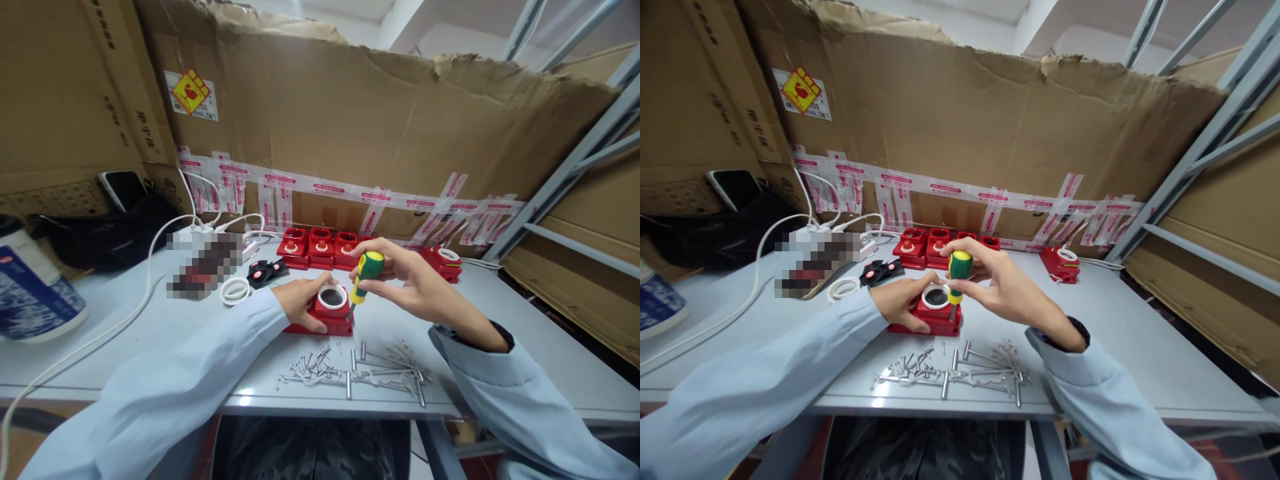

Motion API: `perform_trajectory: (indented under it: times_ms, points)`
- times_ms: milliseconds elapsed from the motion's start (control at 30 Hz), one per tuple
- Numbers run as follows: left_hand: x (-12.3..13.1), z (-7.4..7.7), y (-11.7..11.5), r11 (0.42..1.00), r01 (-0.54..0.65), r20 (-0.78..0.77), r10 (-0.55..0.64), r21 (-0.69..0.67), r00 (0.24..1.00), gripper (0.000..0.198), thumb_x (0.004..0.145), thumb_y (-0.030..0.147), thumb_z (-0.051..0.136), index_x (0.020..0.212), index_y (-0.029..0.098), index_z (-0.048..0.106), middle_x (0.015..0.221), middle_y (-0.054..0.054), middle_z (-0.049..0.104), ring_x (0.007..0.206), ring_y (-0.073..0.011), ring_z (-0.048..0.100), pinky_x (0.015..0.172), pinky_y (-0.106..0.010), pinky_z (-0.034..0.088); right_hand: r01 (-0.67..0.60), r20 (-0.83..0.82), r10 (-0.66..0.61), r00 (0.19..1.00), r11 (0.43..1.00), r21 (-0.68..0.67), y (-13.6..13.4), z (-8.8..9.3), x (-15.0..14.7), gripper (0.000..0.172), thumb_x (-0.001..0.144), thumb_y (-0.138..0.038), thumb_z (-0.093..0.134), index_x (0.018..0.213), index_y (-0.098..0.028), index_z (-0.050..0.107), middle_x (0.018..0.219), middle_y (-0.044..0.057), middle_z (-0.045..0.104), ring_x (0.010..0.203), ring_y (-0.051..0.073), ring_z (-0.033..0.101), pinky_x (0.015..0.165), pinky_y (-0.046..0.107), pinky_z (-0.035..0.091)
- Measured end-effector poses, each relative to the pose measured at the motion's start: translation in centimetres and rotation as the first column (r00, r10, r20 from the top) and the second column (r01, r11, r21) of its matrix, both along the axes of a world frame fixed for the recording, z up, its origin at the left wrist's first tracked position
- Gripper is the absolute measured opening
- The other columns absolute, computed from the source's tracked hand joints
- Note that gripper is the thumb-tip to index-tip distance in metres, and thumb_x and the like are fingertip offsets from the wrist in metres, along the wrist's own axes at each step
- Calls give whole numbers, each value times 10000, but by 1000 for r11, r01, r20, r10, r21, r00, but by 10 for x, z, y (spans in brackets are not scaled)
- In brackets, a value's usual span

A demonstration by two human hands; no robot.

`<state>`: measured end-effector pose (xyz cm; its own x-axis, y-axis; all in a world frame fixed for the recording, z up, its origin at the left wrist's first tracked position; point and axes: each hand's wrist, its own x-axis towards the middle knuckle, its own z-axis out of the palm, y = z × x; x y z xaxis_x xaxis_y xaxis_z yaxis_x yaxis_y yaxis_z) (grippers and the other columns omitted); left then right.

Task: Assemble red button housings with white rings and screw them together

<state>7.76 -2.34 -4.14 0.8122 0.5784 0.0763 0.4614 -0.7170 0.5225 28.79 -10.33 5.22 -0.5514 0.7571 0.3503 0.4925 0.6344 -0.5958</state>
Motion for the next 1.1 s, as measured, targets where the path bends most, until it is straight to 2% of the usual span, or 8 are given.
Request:
perform_trajectory:
  times_ms: [133,267,433,600,700,900,1000,1100]
  points:
    - [0,-1,0,999,-13,-25,14,33,1000,761,594,408,726,1205,189,329,1110,-91,595,957,-280,599,790,-317,451,250,-47,-246,968,949,192,3,-15,-16,258,762,-290,625,935,-206,453,678,-49,498,554,87,487,525,209,433]
    - [0,0,0,999,-10,-15,11,31,1000,785,603,413,718,1232,187,306,1104,-88,598,952,-272,600,796,-314,450,378,-100,-366,925,872,310,10,-27,-28,238,779,-317,597,933,-200,458,637,-51,477,527,90,451,533,230,423]
    - [0,1,-1,1000,-20,-21,21,4,1000,747,595,419,718,1197,199,335,1088,-79,606,947,-272,602,781,-306,451,111,-83,-103,991,990,91,12,-14,-13,330,800,-172,537,1108,-223,429,927,20,569,824,129,570,758,274,483]
    - [0,0,0,1000,-4,-2,4,-9,1000,747,593,419,719,1193,211,326,1144,-81,577,993,-264,584,831,-306,431,-95,-79,85,993,987,-126,10,3,6,308,797,-197,563,1092,-205,477,1007,45,563,905,146,579,786,288,489]
    - [0,1,-1,1000,-21,-13,21,-2,1000,734,598,419,713,1190,213,331,1102,-72,594,966,-264,593,802,-303,436,79,-79,-80,994,997,-9,7,0,1,261,749,-259,633,963,-195,499,819,-7,546,695,107,540,614,229,466]
    - [-1,-1,-1,1000,-8,-3,8,20,1000,753,595,424,716,1195,197,324,1088,-79,604,936,-265,607,766,-294,442,402,-69,-398,915,879,258,7,-16,-22,183,757,-307,598,757,-197,452,554,-74,419,487,68,355,466,209,322]
    - [-1,-2,1,1000,7,13,-8,19,1000,756,594,425,717,1198,200,320,1127,-83,591,958,-264,602,790,-296,441,259,-97,-246,964,953,158,8,-13,-20,230,784,-304,586,962,-205,478,734,-28,548,632,100,507,595,231,429]
    - [-1,-2,1,1000,25,27,-25,-4,999,745,593,405,720,1192,203,325,1161,-87,578,1001,-265,589,826,-298,435,-66,-115,64,991,998,-8,5,-2,-8,349,783,-266,610,1093,-208,460,997,42,583,896,142,566,784,288,466]
